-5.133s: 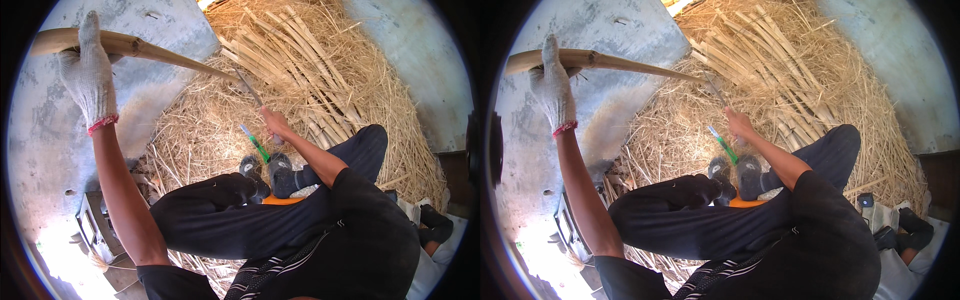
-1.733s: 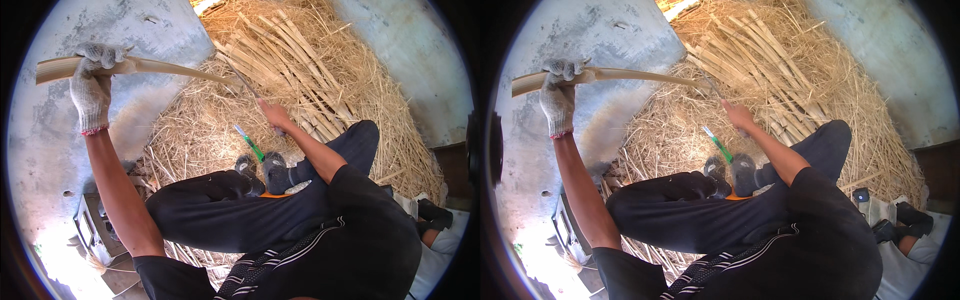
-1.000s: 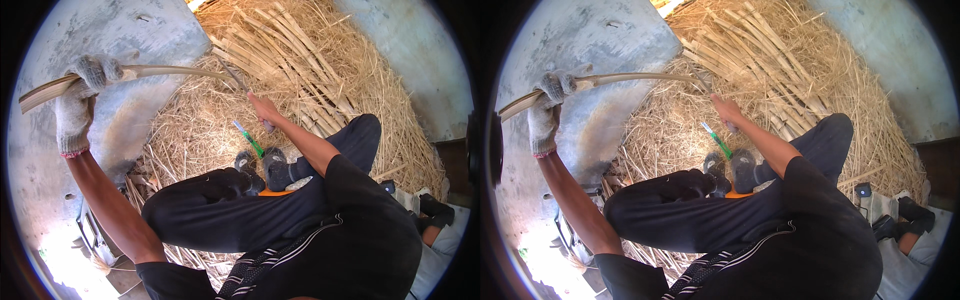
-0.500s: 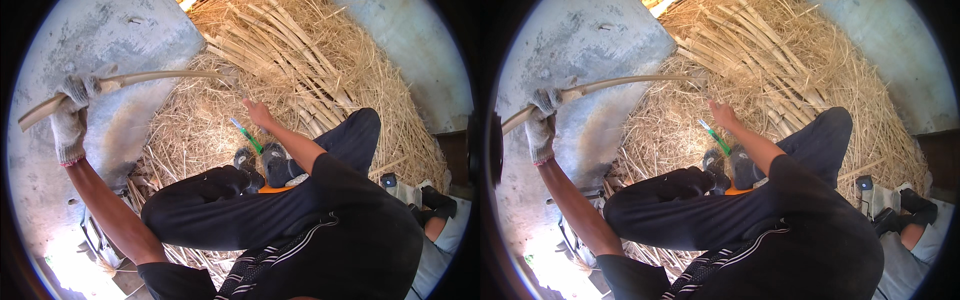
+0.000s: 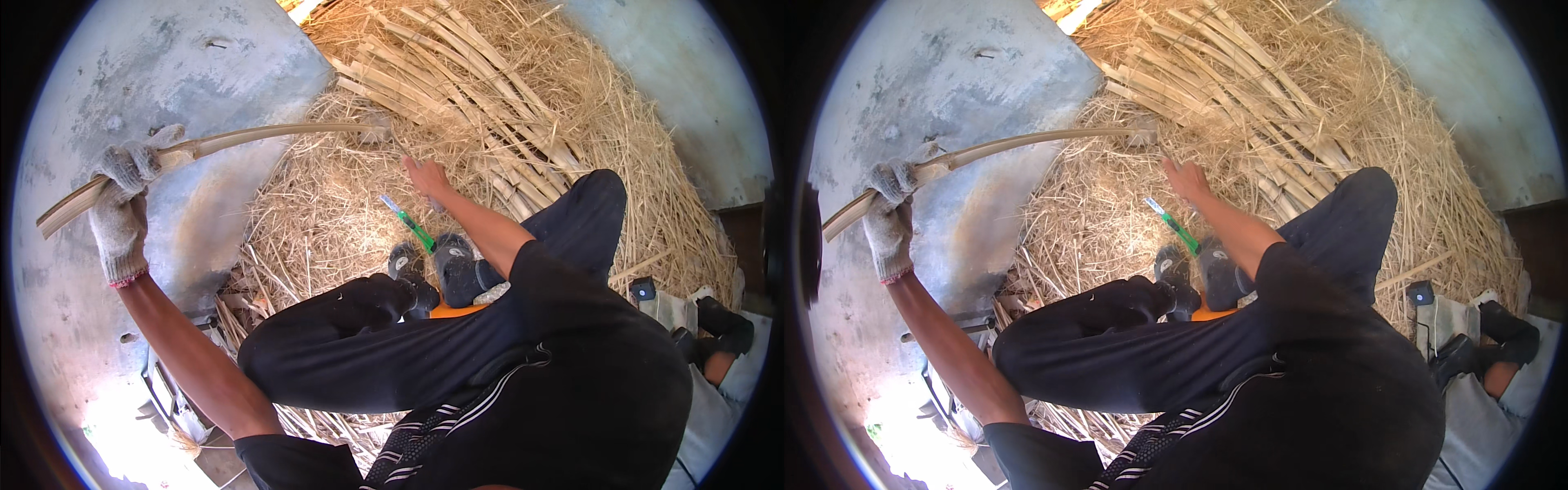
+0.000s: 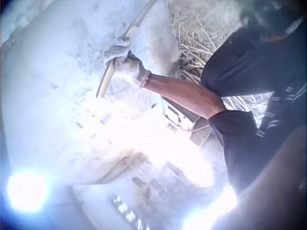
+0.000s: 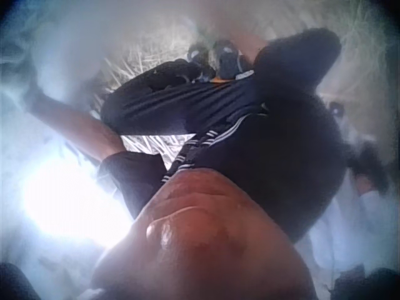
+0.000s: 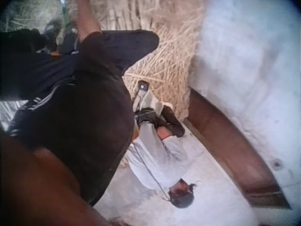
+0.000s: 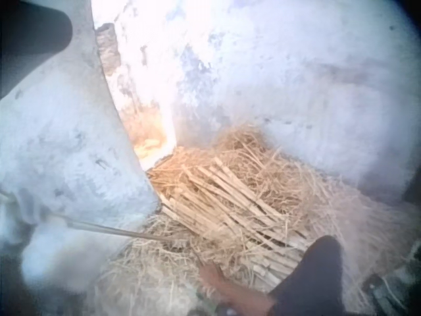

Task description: The person sits cross-legged on a floor covered with straw and bamboo debris. They hold a long bamboo strip in their left hand and use a green-handled knife in their right hand to split the strip lengthwise into thinner slivers. The person repeatedly peels and separates the bamboo layers, dropping the finished pieces onto the pile below.

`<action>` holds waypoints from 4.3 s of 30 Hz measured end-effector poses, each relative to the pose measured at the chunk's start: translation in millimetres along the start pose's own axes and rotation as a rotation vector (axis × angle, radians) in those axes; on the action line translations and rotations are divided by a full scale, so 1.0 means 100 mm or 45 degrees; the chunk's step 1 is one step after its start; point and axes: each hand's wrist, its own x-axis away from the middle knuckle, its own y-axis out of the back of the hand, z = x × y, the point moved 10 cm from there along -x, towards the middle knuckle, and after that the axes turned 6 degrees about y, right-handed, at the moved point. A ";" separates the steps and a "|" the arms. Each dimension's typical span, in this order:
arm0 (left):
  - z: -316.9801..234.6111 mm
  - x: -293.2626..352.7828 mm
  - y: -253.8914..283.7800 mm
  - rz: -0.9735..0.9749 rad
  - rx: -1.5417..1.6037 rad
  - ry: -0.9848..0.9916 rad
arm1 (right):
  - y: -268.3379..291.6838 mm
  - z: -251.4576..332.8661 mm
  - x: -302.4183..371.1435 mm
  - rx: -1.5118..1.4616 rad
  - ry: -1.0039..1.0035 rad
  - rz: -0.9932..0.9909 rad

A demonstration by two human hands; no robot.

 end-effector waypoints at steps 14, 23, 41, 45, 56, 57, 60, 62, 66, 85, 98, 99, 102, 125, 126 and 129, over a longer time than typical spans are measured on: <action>0.04 -0.10 0.16 -0.047 0.079 -0.013 | -0.44 0.13 -0.12 -0.357 0.125 0.100; 0.12 0.03 0.29 -0.080 0.078 0.044 | -0.50 0.34 -0.23 -0.296 0.091 0.074; 0.10 0.02 0.30 0.234 0.119 -0.039 | -0.49 0.36 -0.19 -0.006 0.384 0.004; -0.13 0.21 -0.34 0.442 0.168 -0.137 | -0.17 -0.46 -0.55 0.064 0.074 -0.277; 0.29 0.15 0.50 -0.236 -0.139 0.173 | -0.20 0.09 -0.21 -0.051 0.155 0.083; 0.34 0.08 0.58 0.009 -0.489 0.122 | -0.22 -0.04 -0.27 -0.068 0.059 0.066; 0.33 0.11 0.20 0.383 -0.665 0.048 | -0.12 -0.14 -0.26 -0.093 -0.048 0.029; 0.24 0.08 0.16 0.485 0.131 -0.009 | -0.12 -0.09 -0.24 -0.083 0.046 0.005; 0.20 0.15 0.30 0.288 0.219 0.013 | -0.30 -0.13 -0.24 -0.141 0.183 0.039; -0.49 0.39 -0.59 -0.148 -0.348 -0.144 | -0.81 -0.44 0.50 0.968 0.674 0.028; -0.67 0.46 -0.49 -0.215 -0.082 -0.238 | -1.23 -0.87 0.44 1.406 0.570 0.233; -0.71 0.46 -0.55 -0.182 -0.103 -0.262 | -1.27 -0.92 0.42 1.448 0.565 0.235; -0.77 0.49 -0.61 -0.168 0.002 -0.280 | -1.30 -0.86 0.40 1.374 0.517 0.277; -0.80 0.81 -0.46 -0.554 0.592 -0.409 | -0.33 1.95 1.91 -0.564 0.672 0.635; -0.78 0.76 -0.53 -0.474 0.622 -0.380 | -0.28 2.00 1.92 -0.461 0.726 0.543; -0.86 0.63 -0.88 0.060 0.600 -0.380 | -0.15 2.18 1.97 -0.263 0.922 0.280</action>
